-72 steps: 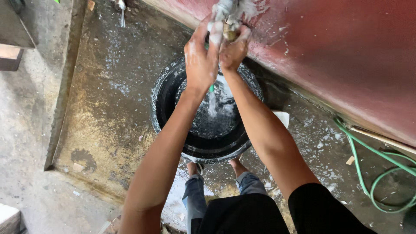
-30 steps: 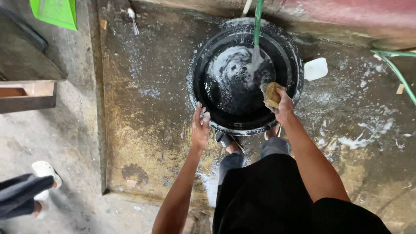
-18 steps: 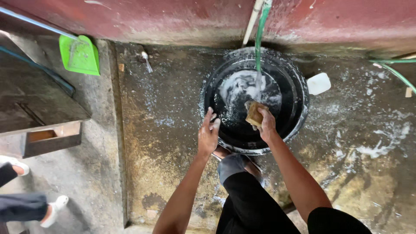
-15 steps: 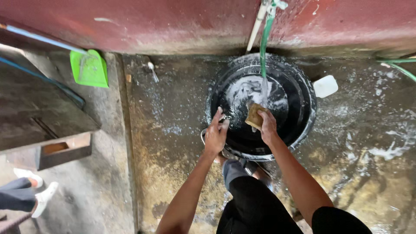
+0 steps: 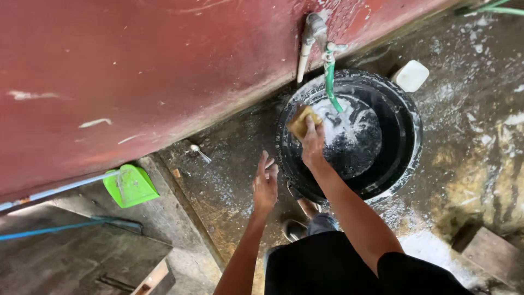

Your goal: The person washes a knife and a pair of pliers in a basin of soapy water using a sponge, then scrubs a vertical PVC pipe on a wall.

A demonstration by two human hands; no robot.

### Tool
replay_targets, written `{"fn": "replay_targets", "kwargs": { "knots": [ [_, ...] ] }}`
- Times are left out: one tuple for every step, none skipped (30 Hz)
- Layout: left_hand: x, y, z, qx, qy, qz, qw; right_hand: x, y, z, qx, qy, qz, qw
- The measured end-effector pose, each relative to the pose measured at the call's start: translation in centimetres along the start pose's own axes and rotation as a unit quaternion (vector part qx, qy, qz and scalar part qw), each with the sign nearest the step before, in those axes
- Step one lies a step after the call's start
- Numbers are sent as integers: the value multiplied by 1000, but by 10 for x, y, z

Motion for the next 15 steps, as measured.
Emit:
{"fn": "replay_targets", "kwargs": {
  "knots": [
    [-7, 3, 4, -3, -9, 6, 1000, -6, -13, -2, -5, -20, -44, 999],
    [-13, 4, 7, -6, -17, 11, 1000, -15, -29, -2, -9, -41, -86, 995],
    [-20, 3, 10, 8, -9, 22, 1000, -24, -50, 10, -57, 21, -64, 996],
    [-28, 3, 12, 21, -2, 35, 999, -35, -69, 23, -107, 86, -43, 990],
    [-36, 3, 13, 34, 5, 48, 998, -50, -84, 30, -114, 110, -88, 983],
    [-43, 4, 14, 20, 7, 58, 998, -66, -97, 36, -122, 135, -132, 974],
    [-48, 5, 14, 5, 9, 67, 998, -76, -108, 39, -120, 175, -160, 964],
    [-60, 6, 13, -9, 7, 73, 997, -89, -123, 40, -112, 205, -185, 955],
    [-75, 3, 12, 23, 6, 83, 996, -104, -135, 40, -107, 230, -208, 945],
    [-84, 5, 14, 50, 13, 94, 994, -115, -141, 31, -94, 246, -233, 936],
    [-91, 6, 18, 76, 21, 106, 991, -129, -146, 21, -81, 261, -257, 927],
    [-105, 6, 20, 79, 14, 118, 990, -146, -152, 10, -76, 272, -278, 918],
    [-117, 6, 22, 82, 6, 129, 988, -161, -154, -1, -72, 276, -295, 912],
    [-124, 10, 25, 83, 5, 143, 986, -171, -148, -14, -64, 275, -310, 908],
    [-133, 15, 28, 67, -5, 156, 986, -178, -140, -25, -59, 273, -322, 905]
  ]
}}
Point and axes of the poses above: each hand's wrist, its own x-axis away from the middle knuckle, its own y-axis out of the back of the hand, z = x × y, the point moved 6 cm from there along -x, towards the middle knuckle, and after that the axes turned 9 degrees about -z, right-handed, at the moved point
